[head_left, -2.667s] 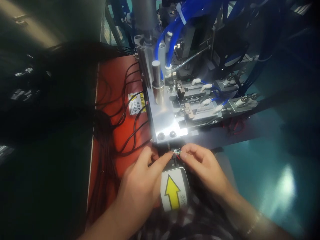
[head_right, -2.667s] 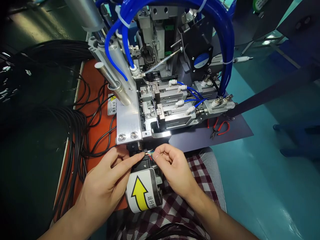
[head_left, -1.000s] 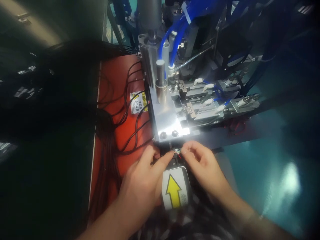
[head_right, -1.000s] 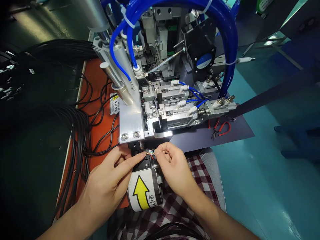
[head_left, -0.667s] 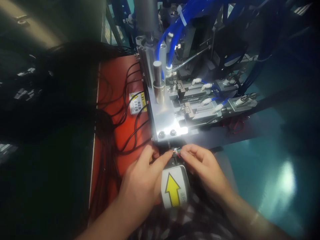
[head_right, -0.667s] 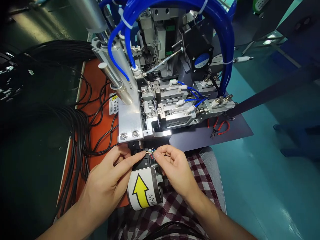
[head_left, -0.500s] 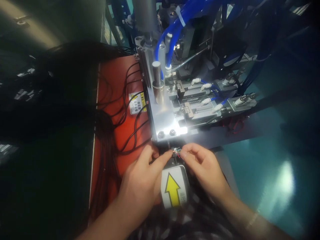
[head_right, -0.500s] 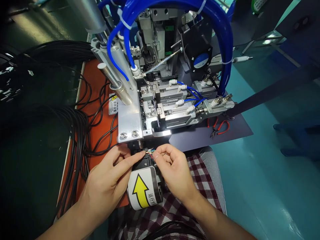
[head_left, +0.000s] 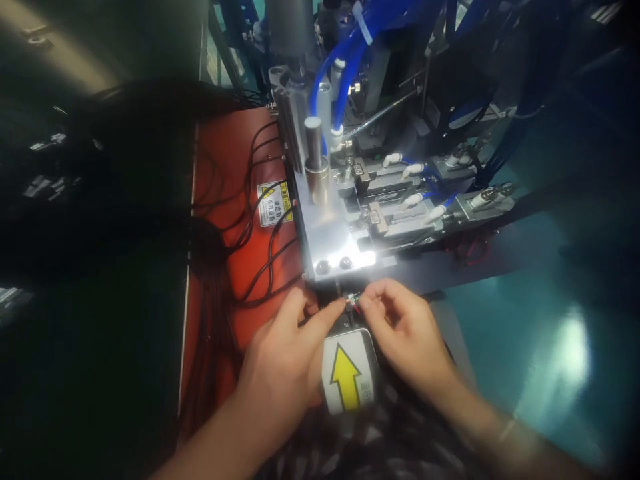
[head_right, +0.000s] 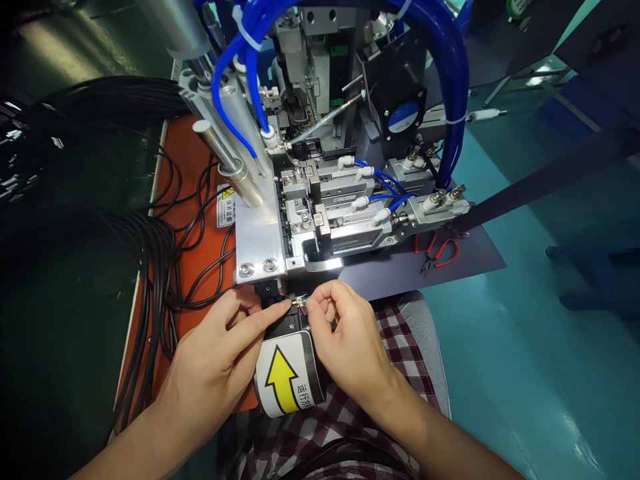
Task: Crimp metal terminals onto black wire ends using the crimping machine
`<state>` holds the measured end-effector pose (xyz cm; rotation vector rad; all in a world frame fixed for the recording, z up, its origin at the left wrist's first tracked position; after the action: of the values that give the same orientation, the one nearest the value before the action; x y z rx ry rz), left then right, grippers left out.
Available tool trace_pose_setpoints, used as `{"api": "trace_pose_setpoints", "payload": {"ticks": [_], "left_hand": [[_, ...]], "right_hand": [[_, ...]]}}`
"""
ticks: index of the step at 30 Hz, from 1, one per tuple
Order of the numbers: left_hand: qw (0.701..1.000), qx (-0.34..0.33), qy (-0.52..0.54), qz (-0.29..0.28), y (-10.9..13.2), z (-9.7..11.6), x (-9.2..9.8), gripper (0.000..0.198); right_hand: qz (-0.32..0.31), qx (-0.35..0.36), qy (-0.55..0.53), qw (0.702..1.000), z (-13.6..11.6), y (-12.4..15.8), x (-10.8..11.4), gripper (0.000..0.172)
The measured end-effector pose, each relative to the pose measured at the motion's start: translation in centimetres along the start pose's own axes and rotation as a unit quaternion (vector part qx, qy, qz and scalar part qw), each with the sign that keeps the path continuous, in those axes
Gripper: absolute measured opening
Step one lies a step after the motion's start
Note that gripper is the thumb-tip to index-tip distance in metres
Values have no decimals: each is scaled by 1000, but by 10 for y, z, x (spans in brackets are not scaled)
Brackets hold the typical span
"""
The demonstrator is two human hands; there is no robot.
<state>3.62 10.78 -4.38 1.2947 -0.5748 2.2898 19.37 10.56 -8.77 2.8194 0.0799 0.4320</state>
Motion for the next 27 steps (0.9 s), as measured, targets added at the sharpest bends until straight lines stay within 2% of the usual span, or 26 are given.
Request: {"api": "trace_pose_setpoints", "payload": {"ticks": [2, 4, 12, 16, 21, 27], "left_hand": [[1000, -2, 0, 2, 0, 1, 1, 33], [1000, -5, -1, 8, -1, 1, 2, 32], [1000, -11, -9, 10, -1, 0, 2, 33], [1000, -8, -1, 9, -1, 0, 1, 32], [1000, -6, 4, 14, -2, 1, 2, 31], [1000, -4, 9, 13, -2, 2, 4, 32]], "right_hand": [[-47, -57, -74, 994, 7, -2, -3, 21], [-74, -82, -135, 985, 8, -3, -6, 26], [-70, -90, -199, 973, 3, -4, -14, 27], [-54, -94, -175, 978, 6, -4, -15, 27], [-65, -87, -183, 977, 3, -3, -13, 28], [-3, -31, -123, 992, -2, -4, -6, 17]]}}
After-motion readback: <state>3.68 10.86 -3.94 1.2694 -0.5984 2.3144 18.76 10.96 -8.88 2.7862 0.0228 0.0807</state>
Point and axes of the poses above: each hand's wrist, its own y-axis away from the middle knuckle, its own x-axis out of the back of the hand, z = x × y, the point moved 6 cm from there along -y, towards the middle knuckle, and after that the axes turned 8 degrees about -z, right-handed, at the moved point
